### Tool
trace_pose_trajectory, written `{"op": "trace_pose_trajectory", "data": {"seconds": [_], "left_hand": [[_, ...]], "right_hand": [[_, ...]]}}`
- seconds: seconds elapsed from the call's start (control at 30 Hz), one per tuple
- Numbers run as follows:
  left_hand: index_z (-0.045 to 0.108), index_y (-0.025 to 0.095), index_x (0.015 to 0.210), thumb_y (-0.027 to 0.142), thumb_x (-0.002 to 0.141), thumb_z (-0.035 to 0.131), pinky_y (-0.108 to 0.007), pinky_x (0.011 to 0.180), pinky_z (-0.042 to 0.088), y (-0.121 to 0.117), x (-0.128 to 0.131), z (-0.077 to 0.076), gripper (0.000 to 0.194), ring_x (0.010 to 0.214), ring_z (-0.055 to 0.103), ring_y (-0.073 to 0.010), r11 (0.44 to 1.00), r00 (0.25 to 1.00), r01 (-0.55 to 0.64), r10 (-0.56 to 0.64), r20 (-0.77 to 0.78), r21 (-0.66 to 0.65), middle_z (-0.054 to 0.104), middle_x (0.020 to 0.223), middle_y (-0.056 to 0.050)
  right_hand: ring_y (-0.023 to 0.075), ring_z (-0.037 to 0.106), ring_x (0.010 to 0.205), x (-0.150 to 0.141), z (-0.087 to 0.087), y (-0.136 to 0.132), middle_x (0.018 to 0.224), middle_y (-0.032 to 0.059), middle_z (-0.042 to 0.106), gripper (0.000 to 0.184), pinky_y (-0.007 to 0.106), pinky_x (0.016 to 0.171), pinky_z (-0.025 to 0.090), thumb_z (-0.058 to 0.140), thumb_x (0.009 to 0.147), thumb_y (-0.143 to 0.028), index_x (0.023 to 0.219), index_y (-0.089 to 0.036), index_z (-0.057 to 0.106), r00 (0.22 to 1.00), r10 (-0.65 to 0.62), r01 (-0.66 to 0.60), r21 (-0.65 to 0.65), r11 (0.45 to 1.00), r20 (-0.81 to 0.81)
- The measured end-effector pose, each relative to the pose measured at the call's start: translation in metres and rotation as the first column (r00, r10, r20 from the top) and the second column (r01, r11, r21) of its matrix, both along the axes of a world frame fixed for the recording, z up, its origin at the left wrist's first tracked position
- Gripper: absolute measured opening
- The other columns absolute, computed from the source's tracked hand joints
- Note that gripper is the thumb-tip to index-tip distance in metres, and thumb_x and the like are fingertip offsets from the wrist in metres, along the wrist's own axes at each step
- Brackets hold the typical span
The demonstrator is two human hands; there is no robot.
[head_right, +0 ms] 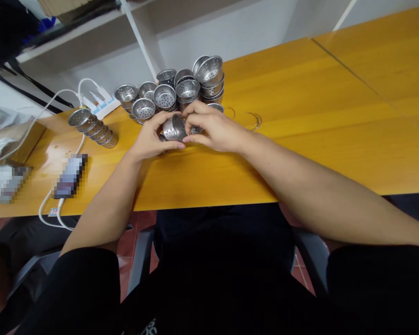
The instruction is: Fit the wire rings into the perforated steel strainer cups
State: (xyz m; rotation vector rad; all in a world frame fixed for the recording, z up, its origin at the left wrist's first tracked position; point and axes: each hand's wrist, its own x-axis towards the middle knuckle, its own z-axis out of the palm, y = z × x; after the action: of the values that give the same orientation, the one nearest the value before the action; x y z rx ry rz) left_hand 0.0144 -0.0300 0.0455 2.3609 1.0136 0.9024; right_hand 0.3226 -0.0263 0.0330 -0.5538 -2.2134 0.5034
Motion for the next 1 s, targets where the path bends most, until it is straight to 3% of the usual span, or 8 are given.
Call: {"op": "trace_pose_trajectory", "data": {"seconds": [0.13,0.27,0.4,0.5,0.63,0.7,0.83,1.0], "left_hand": [[0.086,0.026,0.163,0.105,0.072,0.110,-0.058,0.142,0.066,0.000,0.000,0.004,0.123,0.157,0.085,-0.0431,1.000,1.000,0.024,-0.024,0.008,-0.006,0.089,0.167,-0.017],[0.083,0.024,0.163,0.106,0.077,0.106,-0.058,0.139,0.070,-0.004,-0.001,0.003,0.121,0.157,0.085,-0.0431,0.999,1.000,0.024,-0.025,-0.010,-0.036,0.088,0.167,-0.019],[0.074,0.026,0.165,0.104,0.086,0.101,-0.059,0.135,0.072,0.000,-0.009,-0.006,0.114,0.155,0.085,-0.0428,1.000,1.000,-0.013,0.013,-0.013,-0.009,0.085,0.168,-0.019],[0.065,0.031,0.169,0.104,0.091,0.096,-0.061,0.136,0.069,0.007,-0.018,-0.011,0.112,0.156,0.084,-0.0418,0.996,0.996,-0.084,0.084,-0.008,0.019,0.083,0.166,-0.016],[0.069,0.029,0.158,0.102,0.094,0.094,-0.059,0.138,0.067,0.008,-0.025,-0.008,0.101,0.156,0.081,-0.0418,0.985,0.984,-0.165,0.168,-0.062,0.048,0.081,0.166,-0.018],[0.069,0.028,0.158,0.094,0.095,0.095,-0.057,0.135,0.069,0.005,-0.026,-0.004,0.095,0.153,0.082,-0.0397,0.985,0.982,-0.174,0.174,-0.071,0.013,0.081,0.168,-0.018],[0.070,0.024,0.156,0.067,0.092,0.097,-0.054,0.131,0.070,-0.003,-0.024,0.004,0.081,0.145,0.084,-0.0359,0.980,0.976,-0.190,0.182,-0.117,-0.062,0.085,0.165,-0.016],[0.073,0.017,0.157,0.051,0.088,0.092,-0.055,0.125,0.074,-0.006,-0.021,0.011,0.079,0.138,0.087,-0.0358,0.963,0.963,-0.240,0.221,-0.151,-0.121,0.086,0.161,-0.018]], "right_hand": [[0.0443,0.082,0.135,-0.001,-0.002,0.003,0.149,0.0127,0.084,0.051,0.066,0.122,0.068,0.089,0.117,-0.081,0.108,-0.030,0.087,0.998,0.033,-0.031,0.037,0.999,-0.051],[0.0459,0.083,0.134,-0.002,-0.001,0.001,0.146,0.0132,0.085,0.052,0.070,0.123,0.068,0.092,0.116,-0.081,0.106,-0.030,0.088,0.999,0.015,-0.014,0.012,1.000,-0.034],[0.0501,0.078,0.147,0.007,0.008,0.004,0.151,0.0159,0.083,0.055,0.077,0.133,0.062,0.092,0.115,-0.087,0.110,-0.032,0.089,0.990,-0.102,0.101,-0.007,0.995,-0.093],[0.0475,0.072,0.156,0.036,0.024,0.012,0.160,0.0190,0.080,0.043,0.074,0.141,0.058,0.094,0.119,-0.076,0.113,-0.033,0.088,0.975,-0.204,0.207,0.022,0.978,-0.089],[0.0402,0.076,0.149,0.096,0.046,0.026,0.160,0.0207,0.080,0.018,0.060,0.138,0.057,0.100,0.119,-0.036,0.112,-0.027,0.086,0.914,-0.312,0.328,-0.019,0.944,0.260],[0.0338,0.080,0.131,0.118,0.053,0.032,0.153,0.0197,0.084,0.017,0.051,0.121,0.061,0.103,0.116,-0.020,0.109,-0.022,0.088,0.819,-0.364,0.433,-0.061,0.899,0.444],[0.0232,0.081,0.102,0.128,0.059,0.037,0.118,0.0075,0.094,0.018,0.041,0.099,0.056,0.096,0.123,-0.016,0.107,-0.021,0.095,0.631,-0.241,0.590,-0.254,0.766,0.737],[0.0254,0.083,0.101,0.112,0.062,0.034,0.112,0.0084,0.094,0.024,0.040,0.100,0.056,0.093,0.125,-0.016,0.101,-0.020,0.094,0.616,-0.145,0.598,-0.340,0.726,0.774]]}}
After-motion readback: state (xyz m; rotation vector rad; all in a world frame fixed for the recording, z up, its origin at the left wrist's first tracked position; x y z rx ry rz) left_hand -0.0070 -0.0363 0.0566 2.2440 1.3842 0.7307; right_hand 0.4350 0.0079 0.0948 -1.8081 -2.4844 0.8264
